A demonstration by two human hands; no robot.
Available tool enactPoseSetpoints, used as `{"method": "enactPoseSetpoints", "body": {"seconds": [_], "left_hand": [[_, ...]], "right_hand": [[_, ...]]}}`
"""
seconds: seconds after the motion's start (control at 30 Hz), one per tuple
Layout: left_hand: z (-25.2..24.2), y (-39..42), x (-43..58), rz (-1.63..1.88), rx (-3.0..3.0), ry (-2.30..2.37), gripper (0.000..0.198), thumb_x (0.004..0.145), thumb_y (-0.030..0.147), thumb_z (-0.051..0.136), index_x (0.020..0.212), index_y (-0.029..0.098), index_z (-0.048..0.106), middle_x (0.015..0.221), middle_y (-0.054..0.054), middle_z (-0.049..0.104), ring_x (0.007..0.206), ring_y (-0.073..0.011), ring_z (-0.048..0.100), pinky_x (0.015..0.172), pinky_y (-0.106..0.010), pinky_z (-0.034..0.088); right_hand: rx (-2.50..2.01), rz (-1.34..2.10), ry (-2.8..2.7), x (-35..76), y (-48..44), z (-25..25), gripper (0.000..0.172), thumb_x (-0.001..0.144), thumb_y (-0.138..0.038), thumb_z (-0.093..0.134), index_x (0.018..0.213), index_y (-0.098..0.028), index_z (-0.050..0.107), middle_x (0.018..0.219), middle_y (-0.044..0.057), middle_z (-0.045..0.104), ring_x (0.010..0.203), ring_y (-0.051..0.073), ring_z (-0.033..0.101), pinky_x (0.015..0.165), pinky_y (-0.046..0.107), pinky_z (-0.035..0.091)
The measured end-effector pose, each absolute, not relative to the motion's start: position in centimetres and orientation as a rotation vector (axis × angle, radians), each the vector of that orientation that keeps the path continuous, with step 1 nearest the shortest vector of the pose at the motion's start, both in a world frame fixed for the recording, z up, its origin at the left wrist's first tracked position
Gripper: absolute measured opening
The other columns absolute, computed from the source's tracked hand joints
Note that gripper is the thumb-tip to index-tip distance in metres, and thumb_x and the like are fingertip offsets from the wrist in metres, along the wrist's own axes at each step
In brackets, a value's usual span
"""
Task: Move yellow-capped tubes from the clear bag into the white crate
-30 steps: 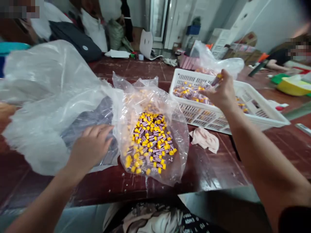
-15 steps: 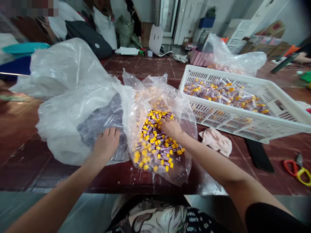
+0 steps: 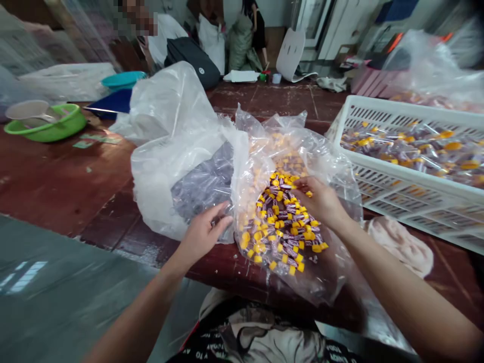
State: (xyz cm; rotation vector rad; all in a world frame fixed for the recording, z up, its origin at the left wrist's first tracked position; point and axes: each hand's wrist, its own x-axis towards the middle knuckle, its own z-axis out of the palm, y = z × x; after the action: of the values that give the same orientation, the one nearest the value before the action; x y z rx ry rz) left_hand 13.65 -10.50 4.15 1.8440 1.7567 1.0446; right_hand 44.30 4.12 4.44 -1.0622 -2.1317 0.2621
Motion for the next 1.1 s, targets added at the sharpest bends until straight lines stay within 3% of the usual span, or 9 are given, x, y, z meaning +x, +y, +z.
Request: {"method": "enactPoseSetpoints", "body": {"seconds": [0.1, 0.17, 0.4, 0.63, 0.73, 0.8, 0.87, 0.93, 1.1], "left_hand": [[4.2, -10.5, 16.9, 1.012, 1.886, 1.486, 0.038, 0.100, 0.041, 0.055, 0.134, 0.023, 0.062, 0.133, -0.008, 0.070, 0.118, -0.0239, 0.067, 0.105, -0.041, 0.051], [4.3, -9.9, 18.8, 1.025, 1.894, 1.373, 0.035, 0.101, 0.040, 0.054, 0.132, 0.023, 0.061, 0.130, -0.009, 0.070, 0.116, -0.0233, 0.067, 0.103, -0.041, 0.051], [4.8, -8.5, 22.2, 1.136, 1.928, 1.431, 0.029, 0.102, 0.037, 0.051, 0.123, 0.019, 0.059, 0.117, -0.011, 0.072, 0.106, -0.0243, 0.068, 0.093, -0.041, 0.054], [3.2, -9.2, 25.0, 1.223, 2.031, 1.628, 0.031, 0.103, 0.032, 0.047, 0.129, 0.015, 0.054, 0.123, -0.017, 0.067, 0.118, -0.0283, 0.064, 0.101, -0.044, 0.052], [4.0, -9.2, 24.8, 1.255, 1.948, 1.570, 0.029, 0.103, 0.033, 0.047, 0.124, 0.016, 0.057, 0.119, -0.015, 0.068, 0.113, -0.0276, 0.064, 0.099, -0.043, 0.051], [4.9, -8.9, 24.4, 1.241, 1.782, 1.465, 0.028, 0.103, 0.039, 0.047, 0.112, 0.017, 0.061, 0.102, -0.010, 0.070, 0.096, -0.0239, 0.066, 0.087, -0.039, 0.052], [5.6, -8.7, 24.1, 1.201, 1.577, 1.337, 0.034, 0.102, 0.048, 0.047, 0.099, 0.018, 0.062, 0.084, -0.004, 0.066, 0.079, -0.0194, 0.063, 0.074, -0.033, 0.051], [5.8, -8.5, 24.1, 1.183, 1.412, 1.237, 0.041, 0.101, 0.055, 0.048, 0.090, 0.017, 0.061, 0.078, -0.003, 0.062, 0.075, -0.0172, 0.060, 0.070, -0.030, 0.049], [5.2, -9.4, 24.8, 1.153, 1.226, 1.091, 0.045, 0.097, 0.059, 0.055, 0.082, 0.016, 0.062, 0.081, -0.004, 0.062, 0.078, -0.0159, 0.059, 0.074, -0.029, 0.049]], "right_hand": [[-0.633, 0.389, -2.225, 43.1, 0.6, 6.9, 0.014, 0.099, -0.031, 0.061, 0.108, -0.022, 0.066, 0.105, 0.009, 0.070, 0.100, 0.022, 0.068, 0.090, 0.040, 0.059], [-0.505, 0.463, -2.281, 42.2, -1.3, 7.8, 0.017, 0.100, -0.026, 0.058, 0.113, -0.021, 0.068, 0.110, 0.009, 0.069, 0.106, 0.021, 0.067, 0.093, 0.039, 0.059], [-0.630, 0.658, -1.980, 41.3, -4.4, 5.4, 0.038, 0.102, -0.020, 0.056, 0.136, -0.032, 0.066, 0.134, 0.004, 0.069, 0.128, 0.019, 0.063, 0.111, 0.044, 0.054], [-0.684, 0.861, -1.830, 42.3, -4.7, 3.4, 0.033, 0.099, -0.021, 0.060, 0.126, -0.037, 0.073, 0.129, -0.001, 0.072, 0.123, 0.020, 0.067, 0.110, 0.044, 0.055], [-0.681, 0.936, -1.885, 42.6, -4.4, 4.1, 0.035, 0.099, -0.025, 0.063, 0.131, -0.037, 0.070, 0.137, 0.001, 0.068, 0.130, 0.021, 0.063, 0.114, 0.045, 0.051], [-0.637, 0.906, -1.926, 42.2, -4.5, 4.5, 0.050, 0.097, -0.030, 0.067, 0.145, -0.037, 0.058, 0.151, 0.003, 0.056, 0.141, 0.024, 0.052, 0.117, 0.047, 0.048], [-0.601, 0.781, -2.002, 41.5, -4.7, 4.7, 0.080, 0.089, -0.037, 0.076, 0.159, -0.034, 0.037, 0.162, 0.007, 0.041, 0.149, 0.027, 0.040, 0.119, 0.051, 0.045], [-0.620, 0.620, -2.077, 40.9, -4.6, 4.6, 0.098, 0.083, -0.041, 0.082, 0.163, -0.030, 0.026, 0.162, 0.011, 0.041, 0.149, 0.030, 0.041, 0.118, 0.053, 0.045], [-0.645, 0.237, -2.184, 41.2, -4.4, 4.3, 0.079, 0.087, -0.041, 0.077, 0.155, -0.025, 0.040, 0.141, 0.013, 0.063, 0.129, 0.030, 0.061, 0.112, 0.054, 0.049]]}}
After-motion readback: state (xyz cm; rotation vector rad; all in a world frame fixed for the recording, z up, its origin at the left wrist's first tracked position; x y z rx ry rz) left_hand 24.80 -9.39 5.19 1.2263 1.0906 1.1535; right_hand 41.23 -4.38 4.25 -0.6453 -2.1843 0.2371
